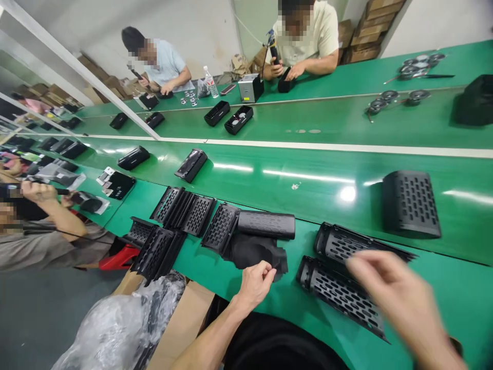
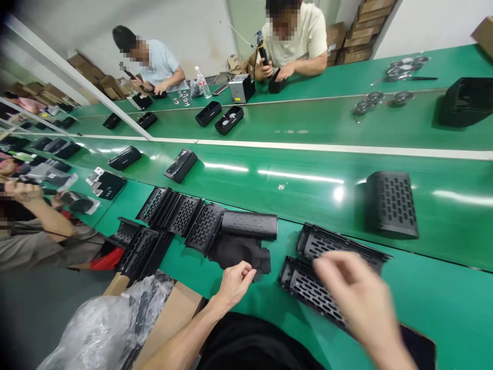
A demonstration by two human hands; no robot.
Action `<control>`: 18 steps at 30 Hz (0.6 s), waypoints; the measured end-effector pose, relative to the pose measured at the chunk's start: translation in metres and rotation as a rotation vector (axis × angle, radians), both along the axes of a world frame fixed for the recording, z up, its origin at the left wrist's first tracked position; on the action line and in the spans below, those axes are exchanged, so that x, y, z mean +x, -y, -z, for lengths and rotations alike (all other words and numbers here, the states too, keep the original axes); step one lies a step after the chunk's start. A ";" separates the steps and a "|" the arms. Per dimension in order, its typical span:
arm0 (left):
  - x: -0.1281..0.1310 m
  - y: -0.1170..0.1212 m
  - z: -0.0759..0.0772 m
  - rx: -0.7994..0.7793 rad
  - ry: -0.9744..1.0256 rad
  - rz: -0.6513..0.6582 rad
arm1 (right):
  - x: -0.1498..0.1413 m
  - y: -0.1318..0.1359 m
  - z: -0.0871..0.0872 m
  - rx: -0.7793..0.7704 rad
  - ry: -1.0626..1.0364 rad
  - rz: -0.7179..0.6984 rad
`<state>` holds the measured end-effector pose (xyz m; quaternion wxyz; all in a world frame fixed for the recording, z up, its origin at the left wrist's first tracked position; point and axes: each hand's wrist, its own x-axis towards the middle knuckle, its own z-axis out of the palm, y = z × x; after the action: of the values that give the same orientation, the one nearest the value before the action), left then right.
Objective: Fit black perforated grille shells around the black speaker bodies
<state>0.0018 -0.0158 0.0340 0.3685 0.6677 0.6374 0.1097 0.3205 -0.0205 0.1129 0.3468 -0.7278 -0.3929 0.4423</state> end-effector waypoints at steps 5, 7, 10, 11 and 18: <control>0.016 0.004 -0.010 -0.005 0.198 0.087 | -0.132 0.010 0.036 -0.021 -0.104 -0.201; 0.025 0.003 -0.013 -0.018 0.267 0.141 | -0.126 0.013 0.052 -0.035 -0.045 -0.185; 0.037 -0.002 -0.008 -0.043 0.253 0.200 | -0.079 0.028 0.057 -0.086 0.104 -0.120; 0.039 -0.004 -0.004 -0.049 0.226 0.201 | -0.060 0.036 0.056 -0.113 0.159 -0.095; 0.034 -0.012 0.025 -0.084 0.081 0.184 | 0.023 0.081 0.071 -0.356 0.401 0.024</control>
<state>0.0357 -0.0035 0.0089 0.4300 0.7025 0.5621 0.0754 0.3433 -0.1011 0.0415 0.1339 -0.8549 -0.3613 0.3475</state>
